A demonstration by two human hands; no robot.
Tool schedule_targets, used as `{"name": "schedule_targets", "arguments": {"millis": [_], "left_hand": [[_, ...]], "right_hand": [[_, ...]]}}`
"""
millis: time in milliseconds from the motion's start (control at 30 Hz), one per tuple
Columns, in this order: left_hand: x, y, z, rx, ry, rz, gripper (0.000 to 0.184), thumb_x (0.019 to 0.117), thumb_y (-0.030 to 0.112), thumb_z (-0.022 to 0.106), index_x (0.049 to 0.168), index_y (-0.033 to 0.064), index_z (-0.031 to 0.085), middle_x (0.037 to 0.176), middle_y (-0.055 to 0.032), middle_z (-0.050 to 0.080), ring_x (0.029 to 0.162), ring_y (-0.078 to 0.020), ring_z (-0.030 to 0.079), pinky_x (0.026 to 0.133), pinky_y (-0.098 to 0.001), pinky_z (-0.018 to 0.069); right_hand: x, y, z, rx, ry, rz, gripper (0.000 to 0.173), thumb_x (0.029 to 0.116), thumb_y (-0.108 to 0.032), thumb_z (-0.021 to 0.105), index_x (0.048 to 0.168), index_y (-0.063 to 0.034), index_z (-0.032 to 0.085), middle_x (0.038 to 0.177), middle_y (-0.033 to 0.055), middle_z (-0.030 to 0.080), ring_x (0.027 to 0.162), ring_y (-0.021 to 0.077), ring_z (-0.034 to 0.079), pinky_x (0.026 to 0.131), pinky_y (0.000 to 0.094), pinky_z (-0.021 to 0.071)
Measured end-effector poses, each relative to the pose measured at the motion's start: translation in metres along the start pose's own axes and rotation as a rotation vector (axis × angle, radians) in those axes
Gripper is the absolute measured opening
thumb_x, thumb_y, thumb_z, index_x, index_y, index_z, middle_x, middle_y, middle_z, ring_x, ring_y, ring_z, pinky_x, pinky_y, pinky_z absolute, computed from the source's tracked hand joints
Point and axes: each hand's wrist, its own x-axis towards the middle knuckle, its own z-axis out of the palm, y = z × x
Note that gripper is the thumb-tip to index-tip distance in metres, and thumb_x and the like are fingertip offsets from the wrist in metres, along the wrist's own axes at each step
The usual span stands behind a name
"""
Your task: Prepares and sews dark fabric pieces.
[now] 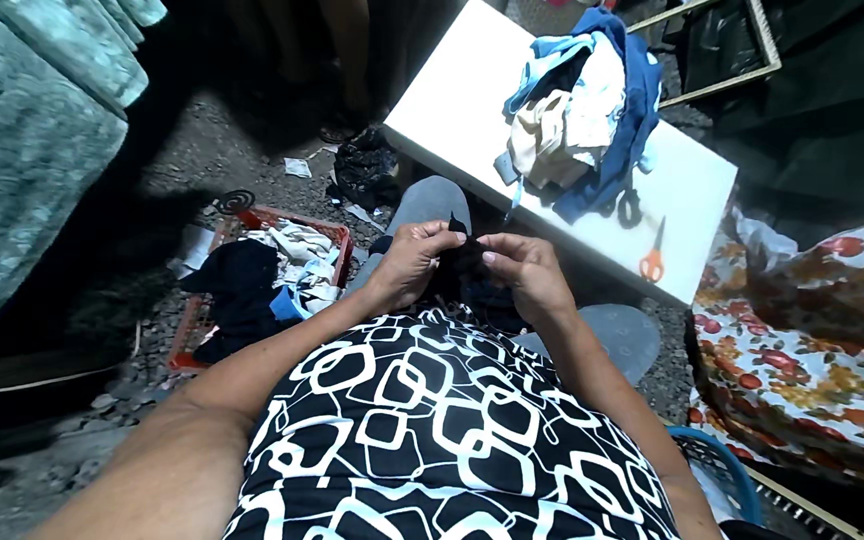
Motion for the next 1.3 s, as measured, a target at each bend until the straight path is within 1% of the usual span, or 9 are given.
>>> {"name": "schedule_targets", "arguments": {"millis": [200, 433, 500, 667, 733, 833, 1000, 1233, 1300], "left_hand": [[0.001, 0.006, -0.003, -0.099, -0.062, -0.180, 0.017, 0.1024, 0.009, 0.054, 0.090, 0.0073, 0.066, 0.078, -0.0027, 0.067, 0.071, -0.0098, 0.065, 0.070, -0.0279, 0.0571], [0.000, 0.010, -0.007, -0.048, -0.190, -0.337, 0.020, 0.0989, 0.005, 0.054, 0.083, 0.0100, 0.064, 0.068, 0.0024, 0.060, 0.059, -0.0044, 0.057, 0.060, -0.0208, 0.0516], [0.001, 0.007, -0.008, -0.051, -0.186, -0.308, 0.020, 0.0986, 0.005, 0.054, 0.081, 0.0101, 0.064, 0.066, 0.0027, 0.058, 0.057, -0.0041, 0.053, 0.058, -0.0205, 0.0494], [0.002, 0.004, -0.008, -0.085, -0.149, -0.220, 0.017, 0.1022, 0.008, 0.055, 0.088, 0.0078, 0.065, 0.072, 0.0006, 0.063, 0.064, -0.0061, 0.060, 0.063, -0.0231, 0.0540], [0.001, 0.005, -0.007, -0.034, -0.129, -0.159, 0.014, 0.1017, 0.008, 0.059, 0.091, 0.0047, 0.066, 0.079, -0.0027, 0.069, 0.070, -0.0085, 0.065, 0.069, -0.0261, 0.0570], [0.000, 0.004, -0.003, 0.059, -0.077, -0.050, 0.014, 0.0990, 0.007, 0.064, 0.085, 0.0048, 0.065, 0.073, -0.0005, 0.065, 0.061, -0.0052, 0.057, 0.060, -0.0216, 0.0514], [0.002, 0.001, 0.000, 0.056, 0.008, -0.034, 0.011, 0.0988, 0.005, 0.063, 0.088, 0.0034, 0.065, 0.079, -0.0031, 0.068, 0.069, -0.0100, 0.065, 0.066, -0.0271, 0.0574], [0.007, -0.008, 0.001, 0.103, 0.066, 0.023, 0.012, 0.0974, 0.006, 0.066, 0.086, 0.0034, 0.065, 0.077, -0.0022, 0.066, 0.067, -0.0093, 0.063, 0.062, -0.0256, 0.0549], [0.009, -0.012, 0.001, 0.171, 0.072, 0.086, 0.011, 0.0964, 0.006, 0.068, 0.086, 0.0030, 0.066, 0.074, -0.0013, 0.065, 0.063, -0.0074, 0.060, 0.057, -0.0231, 0.0507]], "right_hand": [[0.003, 0.009, -0.002, 0.048, -0.030, -0.030, 0.017, 0.0940, 0.003, 0.060, 0.107, 0.0000, 0.071, 0.084, 0.0009, 0.069, 0.061, 0.0022, 0.054, 0.055, 0.0188, 0.0455], [0.003, 0.012, -0.003, 0.041, -0.083, -0.102, 0.010, 0.0909, 0.003, 0.062, 0.093, -0.0031, 0.070, 0.078, -0.0013, 0.066, 0.061, 0.0031, 0.056, 0.056, 0.0195, 0.0489], [0.002, 0.011, -0.002, 0.054, -0.058, -0.081, 0.008, 0.0904, 0.003, 0.065, 0.093, -0.0012, 0.071, 0.078, 0.0007, 0.067, 0.061, 0.0049, 0.058, 0.057, 0.0211, 0.0510], [0.006, 0.010, -0.007, 0.028, -0.011, -0.057, 0.008, 0.0887, 0.006, 0.069, 0.095, 0.0019, 0.071, 0.080, 0.0050, 0.072, 0.069, 0.0123, 0.070, 0.069, 0.0316, 0.0627], [0.006, 0.010, -0.006, 0.023, -0.001, -0.025, 0.010, 0.0872, 0.009, 0.069, 0.094, 0.0024, 0.071, 0.081, 0.0053, 0.072, 0.071, 0.0119, 0.070, 0.071, 0.0310, 0.0626], [0.006, 0.013, -0.001, 0.017, 0.047, 0.028, 0.012, 0.0854, 0.011, 0.071, 0.095, 0.0039, 0.071, 0.080, 0.0062, 0.072, 0.070, 0.0110, 0.070, 0.070, 0.0287, 0.0621], [0.006, 0.012, 0.003, 0.019, 0.135, 0.033, 0.008, 0.0909, 0.003, 0.069, 0.099, 0.0026, 0.072, 0.085, 0.0059, 0.072, 0.074, 0.0106, 0.068, 0.072, 0.0278, 0.0602], [0.005, 0.017, 0.007, -0.012, 0.147, -0.191, 0.021, 0.0885, 0.001, 0.073, 0.109, 0.0010, 0.069, 0.091, 0.0071, 0.072, 0.076, 0.0116, 0.068, 0.067, 0.0281, 0.0596], [0.006, 0.020, 0.009, -0.053, 0.144, -0.277, 0.022, 0.0892, 0.002, 0.072, 0.111, 0.0017, 0.068, 0.091, 0.0076, 0.072, 0.075, 0.0120, 0.069, 0.069, 0.0286, 0.0604]]}}
